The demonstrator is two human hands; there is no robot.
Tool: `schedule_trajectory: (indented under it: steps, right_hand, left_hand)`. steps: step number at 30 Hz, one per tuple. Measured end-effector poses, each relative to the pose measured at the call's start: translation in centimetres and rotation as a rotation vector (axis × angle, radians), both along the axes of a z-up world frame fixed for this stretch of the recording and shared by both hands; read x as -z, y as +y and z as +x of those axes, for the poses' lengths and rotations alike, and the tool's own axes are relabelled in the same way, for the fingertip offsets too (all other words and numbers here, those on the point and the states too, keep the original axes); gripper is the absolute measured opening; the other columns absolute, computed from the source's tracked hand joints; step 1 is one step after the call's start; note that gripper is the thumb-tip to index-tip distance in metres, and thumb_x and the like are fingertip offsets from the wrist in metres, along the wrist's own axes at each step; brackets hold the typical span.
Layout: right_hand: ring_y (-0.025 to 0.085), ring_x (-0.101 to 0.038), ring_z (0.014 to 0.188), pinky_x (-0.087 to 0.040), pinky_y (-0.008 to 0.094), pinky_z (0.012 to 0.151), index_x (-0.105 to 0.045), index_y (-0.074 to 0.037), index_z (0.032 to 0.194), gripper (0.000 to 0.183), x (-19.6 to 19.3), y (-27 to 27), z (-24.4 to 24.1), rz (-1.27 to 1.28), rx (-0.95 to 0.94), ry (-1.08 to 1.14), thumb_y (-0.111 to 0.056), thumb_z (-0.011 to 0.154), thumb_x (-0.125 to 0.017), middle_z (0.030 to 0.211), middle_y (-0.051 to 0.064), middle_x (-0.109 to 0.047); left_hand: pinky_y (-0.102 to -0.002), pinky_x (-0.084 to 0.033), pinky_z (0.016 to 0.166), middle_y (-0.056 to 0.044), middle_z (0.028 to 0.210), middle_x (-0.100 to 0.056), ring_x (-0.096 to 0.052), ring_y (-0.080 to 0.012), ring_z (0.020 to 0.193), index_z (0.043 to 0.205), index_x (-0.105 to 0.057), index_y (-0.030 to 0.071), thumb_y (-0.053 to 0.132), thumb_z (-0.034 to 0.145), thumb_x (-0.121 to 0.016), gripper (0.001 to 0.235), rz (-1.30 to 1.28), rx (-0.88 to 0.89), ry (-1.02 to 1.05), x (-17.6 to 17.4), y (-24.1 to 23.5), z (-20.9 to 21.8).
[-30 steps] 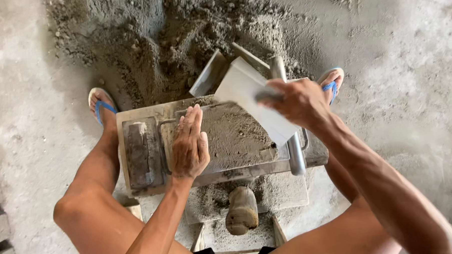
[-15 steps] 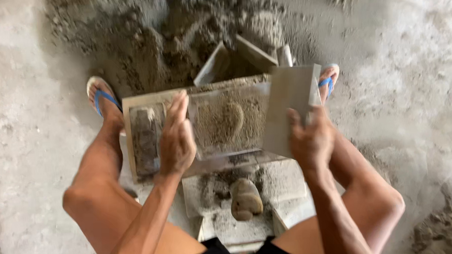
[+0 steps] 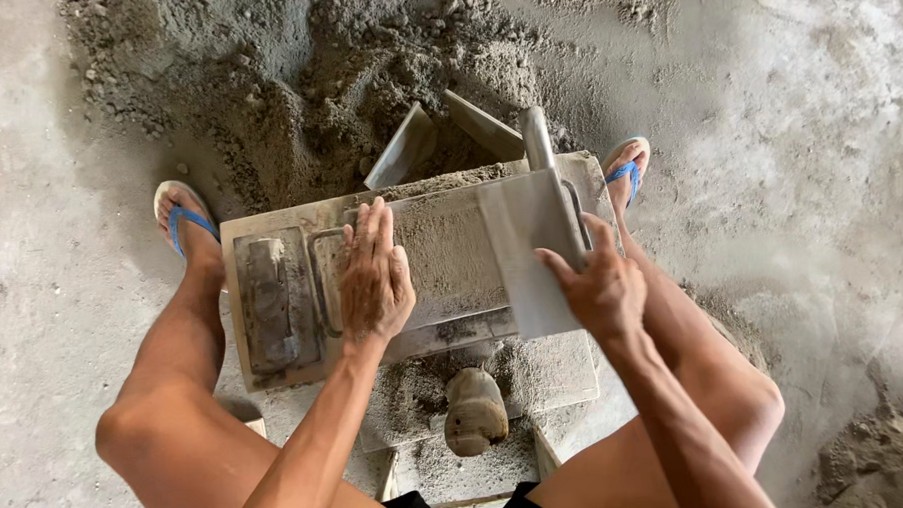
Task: The person scoops wet concrete into a metal mold, levels the surface with a straight edge, and removes excess material. They then flip the mold to release the formed brick and place it onto a stack of similar bricks. The process is repeated multiple times.
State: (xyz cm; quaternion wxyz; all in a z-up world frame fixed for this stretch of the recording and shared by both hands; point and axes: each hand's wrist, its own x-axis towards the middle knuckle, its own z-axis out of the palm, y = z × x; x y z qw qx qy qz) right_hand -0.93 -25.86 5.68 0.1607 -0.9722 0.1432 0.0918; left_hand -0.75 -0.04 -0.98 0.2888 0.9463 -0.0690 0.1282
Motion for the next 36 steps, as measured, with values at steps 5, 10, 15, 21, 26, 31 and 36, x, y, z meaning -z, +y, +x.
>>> schedule_trajectory:
  steps: [5, 10, 15, 21, 26, 31, 36]
  right_hand:
    - [0.035, -0.066, 0.071, -0.049, 0.043, 0.064, -0.052, -0.014, 0.118, 0.059, 0.2, -3.6, 1.0, 0.223, 0.036, -0.200, -0.050, 0.076, -0.071, 0.066, 0.014, -0.065]
    - [0.033, -0.066, 0.074, -0.045, 0.042, 0.071, -0.060, -0.017, 0.092, 0.053, 0.3, -5.3, 6.8, -0.157, -0.164, -0.122, -0.069, 0.083, -0.054, 0.069, 0.012, -0.065]
    - [0.033, -0.067, 0.065, -0.051, 0.038, 0.056, -0.060, -0.023, 0.106, 0.042, -1.7, -5.9, 7.6, -0.148, -0.279, -0.091, -0.057, 0.082, -0.061, 0.066, 0.011, -0.066]
    - [0.018, -0.063, 0.044, -0.052, 0.028, 0.047, -0.069, -0.018, 0.097, 0.030, -3.0, -2.8, 7.7, -0.116, -0.788, -0.279, -0.043, 0.083, -0.065, 0.075, 0.006, -0.071]
    - [0.024, -0.064, 0.052, -0.051, 0.035, 0.046, -0.057, -0.015, 0.102, 0.042, 2.2, -2.6, -0.4, -0.168, -0.156, -0.252, -0.051, 0.083, -0.064, 0.065, 0.011, -0.064]
    - [0.053, -0.056, 0.096, -0.044, 0.061, 0.082, -0.048, 0.006, 0.122, 0.069, -0.4, 2.5, -1.3, 0.023, 0.180, -0.282, -0.052, 0.087, -0.061, 0.102, 0.038, -0.057]
    - [0.043, -0.064, 0.086, -0.050, 0.054, 0.074, -0.048, -0.023, 0.120, 0.056, -2.5, 7.3, -1.9, 0.172, 0.270, -0.053, -0.061, 0.081, -0.057, 0.084, 0.024, -0.066]
  left_hand:
    - [-0.043, -0.016, 0.112, -0.015, 0.146, -0.033, -0.029, -0.0312, 0.135, 0.138, -0.036, 0.002, 0.016, 0.095, -0.026, 0.047, -0.084, 0.027, -0.008, -0.8, -0.3, -0.1]
    - [-0.043, -0.015, 0.112, -0.013, 0.146, -0.032, -0.028, -0.0308, 0.135, 0.140, -0.034, 0.005, 0.016, 0.096, -0.023, 0.047, -0.129, 0.036, 0.017, -1.1, -0.2, -0.7]
    - [-0.041, -0.018, 0.111, -0.015, 0.144, -0.036, -0.032, -0.0302, 0.134, 0.136, -0.039, 0.001, 0.015, 0.093, -0.026, 0.047, -0.071, 0.013, -0.019, -1.3, -0.2, 0.2]
    - [-0.040, -0.016, 0.112, -0.016, 0.144, -0.036, -0.031, -0.0304, 0.135, 0.137, -0.038, 0.000, 0.014, 0.093, -0.027, 0.047, -0.110, 0.015, -0.039, 0.1, 0.0, 0.2]
    - [-0.040, -0.018, 0.112, -0.015, 0.144, -0.035, -0.032, -0.0301, 0.135, 0.138, -0.037, 0.001, 0.014, 0.095, -0.025, 0.046, -0.137, 0.006, -0.037, -0.5, -0.1, -0.3]
    - [-0.041, -0.018, 0.112, -0.014, 0.146, -0.032, -0.030, -0.0305, 0.135, 0.140, -0.035, 0.002, 0.017, 0.098, -0.023, 0.046, -0.154, 0.001, -0.034, -1.0, -0.3, -0.6]
    - [-0.047, -0.022, 0.110, -0.019, 0.143, -0.034, -0.032, -0.0361, 0.133, 0.138, -0.035, -0.001, 0.013, 0.095, -0.028, 0.046, -0.117, 0.031, -0.086, -0.4, 0.1, -0.2]
